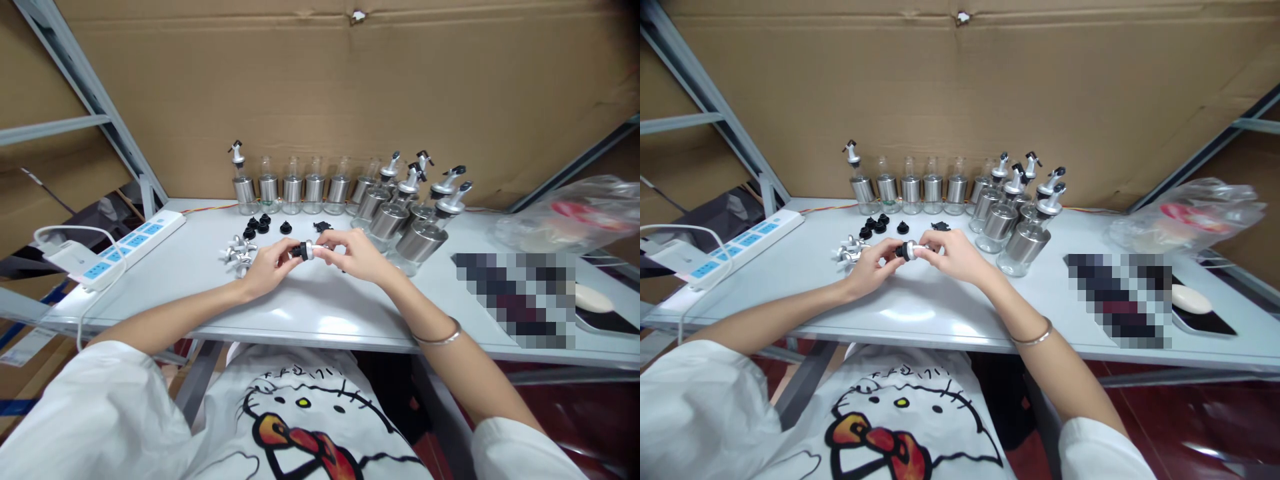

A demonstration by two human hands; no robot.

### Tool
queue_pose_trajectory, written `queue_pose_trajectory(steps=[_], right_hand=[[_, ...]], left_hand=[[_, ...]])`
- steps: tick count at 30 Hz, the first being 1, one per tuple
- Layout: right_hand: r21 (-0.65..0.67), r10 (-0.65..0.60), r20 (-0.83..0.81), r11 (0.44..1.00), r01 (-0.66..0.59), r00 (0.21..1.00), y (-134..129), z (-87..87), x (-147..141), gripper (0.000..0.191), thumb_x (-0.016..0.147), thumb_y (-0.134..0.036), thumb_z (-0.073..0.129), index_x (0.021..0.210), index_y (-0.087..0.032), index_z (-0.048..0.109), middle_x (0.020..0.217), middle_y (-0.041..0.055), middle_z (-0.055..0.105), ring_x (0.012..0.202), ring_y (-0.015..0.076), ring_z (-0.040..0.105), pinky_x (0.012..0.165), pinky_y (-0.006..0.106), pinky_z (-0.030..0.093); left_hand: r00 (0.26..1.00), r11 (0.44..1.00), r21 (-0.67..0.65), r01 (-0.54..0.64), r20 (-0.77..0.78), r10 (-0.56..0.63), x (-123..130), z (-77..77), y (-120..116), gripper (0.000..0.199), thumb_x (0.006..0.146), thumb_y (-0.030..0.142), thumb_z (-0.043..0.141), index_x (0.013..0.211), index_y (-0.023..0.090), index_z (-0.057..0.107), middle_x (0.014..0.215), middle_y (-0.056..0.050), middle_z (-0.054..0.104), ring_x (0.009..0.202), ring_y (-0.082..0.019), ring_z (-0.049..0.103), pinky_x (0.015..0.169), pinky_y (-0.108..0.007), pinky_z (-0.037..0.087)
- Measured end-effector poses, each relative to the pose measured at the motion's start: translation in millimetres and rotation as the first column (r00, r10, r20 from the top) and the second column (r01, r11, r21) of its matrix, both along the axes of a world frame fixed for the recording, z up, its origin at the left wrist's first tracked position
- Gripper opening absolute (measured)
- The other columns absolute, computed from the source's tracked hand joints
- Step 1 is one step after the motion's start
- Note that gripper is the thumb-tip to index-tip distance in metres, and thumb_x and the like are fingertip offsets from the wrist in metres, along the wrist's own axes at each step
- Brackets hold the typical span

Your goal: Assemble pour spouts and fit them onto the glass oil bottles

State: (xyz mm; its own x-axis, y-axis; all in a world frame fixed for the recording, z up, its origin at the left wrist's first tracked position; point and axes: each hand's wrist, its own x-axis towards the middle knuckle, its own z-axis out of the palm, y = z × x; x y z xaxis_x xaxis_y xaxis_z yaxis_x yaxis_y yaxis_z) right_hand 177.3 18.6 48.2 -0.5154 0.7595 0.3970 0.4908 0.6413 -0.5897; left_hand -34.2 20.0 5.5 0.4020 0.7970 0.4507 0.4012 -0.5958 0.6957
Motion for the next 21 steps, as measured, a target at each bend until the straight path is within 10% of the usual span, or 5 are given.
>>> queue_pose_trajectory(steps=[21], right_hand=[[-0.015,0.107,-0.029,0.994,-0.107,0.994,-2.5,0.0,-3.1,0.036,0.09,-0.05,0.05,0.082,-0.017,0.064,0.063,-0.0005,0.059,0.056,0.0103,0.051,0.051,0.021,0.033]], left_hand=[[0.996,0.996,-0.032,0.084,0.026,-0.083,-0.5,4.3,-6.2,0.024,0.088,0.04,0.048,0.091,0.017,0.053,0.063,0.003,0.055,0.049,-0.009,0.048,0.054,-0.021,0.038]])
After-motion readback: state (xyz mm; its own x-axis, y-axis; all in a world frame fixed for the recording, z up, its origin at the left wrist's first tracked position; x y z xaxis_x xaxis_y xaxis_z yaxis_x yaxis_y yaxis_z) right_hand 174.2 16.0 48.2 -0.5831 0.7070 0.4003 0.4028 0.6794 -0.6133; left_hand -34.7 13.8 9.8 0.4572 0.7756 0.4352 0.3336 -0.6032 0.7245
